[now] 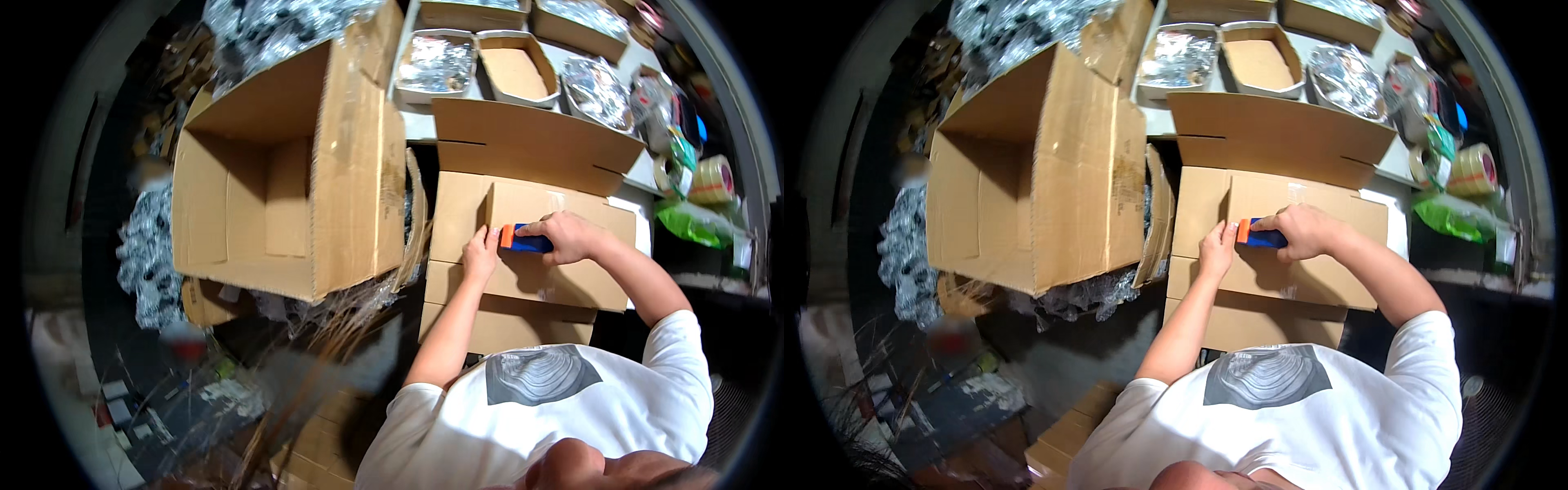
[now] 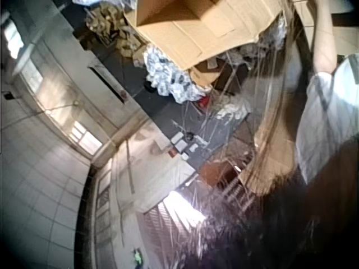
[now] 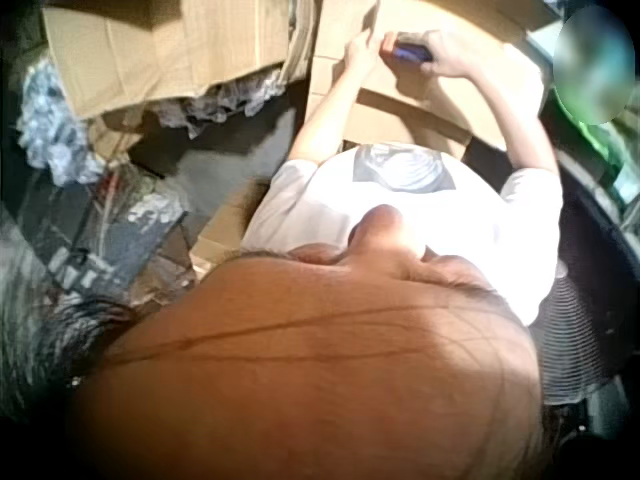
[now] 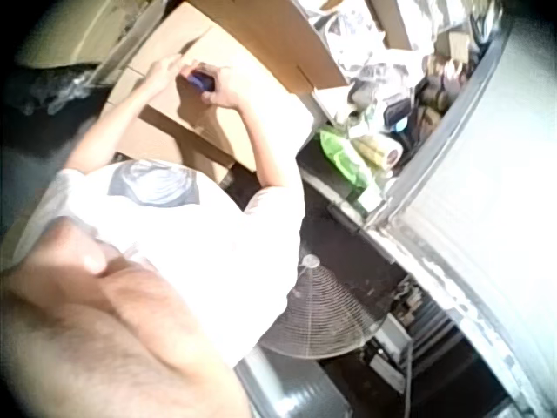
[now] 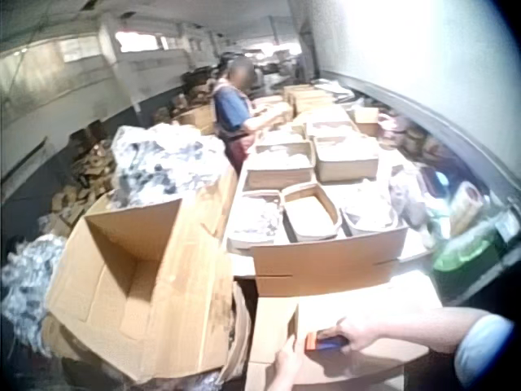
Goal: The person picks up bubble-wrapped components from a large box, places them into smaller boxes, and seals the smaller boxes using a tape dispenser.
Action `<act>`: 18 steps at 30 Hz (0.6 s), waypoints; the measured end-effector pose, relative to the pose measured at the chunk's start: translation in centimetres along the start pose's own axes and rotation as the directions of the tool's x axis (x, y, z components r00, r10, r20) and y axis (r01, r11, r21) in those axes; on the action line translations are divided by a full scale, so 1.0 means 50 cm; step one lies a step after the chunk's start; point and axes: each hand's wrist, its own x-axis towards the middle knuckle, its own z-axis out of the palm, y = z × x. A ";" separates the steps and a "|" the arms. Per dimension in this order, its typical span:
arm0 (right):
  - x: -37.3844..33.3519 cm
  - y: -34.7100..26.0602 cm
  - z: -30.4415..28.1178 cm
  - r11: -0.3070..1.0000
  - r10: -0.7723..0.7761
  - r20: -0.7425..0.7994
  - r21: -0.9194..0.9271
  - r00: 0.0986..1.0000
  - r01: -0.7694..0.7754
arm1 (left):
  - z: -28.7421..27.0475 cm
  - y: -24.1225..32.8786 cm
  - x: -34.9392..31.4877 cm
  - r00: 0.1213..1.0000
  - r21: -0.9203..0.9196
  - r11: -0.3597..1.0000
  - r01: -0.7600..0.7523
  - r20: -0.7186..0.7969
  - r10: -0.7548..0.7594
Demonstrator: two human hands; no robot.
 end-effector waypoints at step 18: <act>-0.444 0.208 0.392 0.510 0.859 -0.511 0.856 0.013 -0.087 | 0.019 0.130 0.281 0.445 0.632 0.774 -0.031 0.703 -0.556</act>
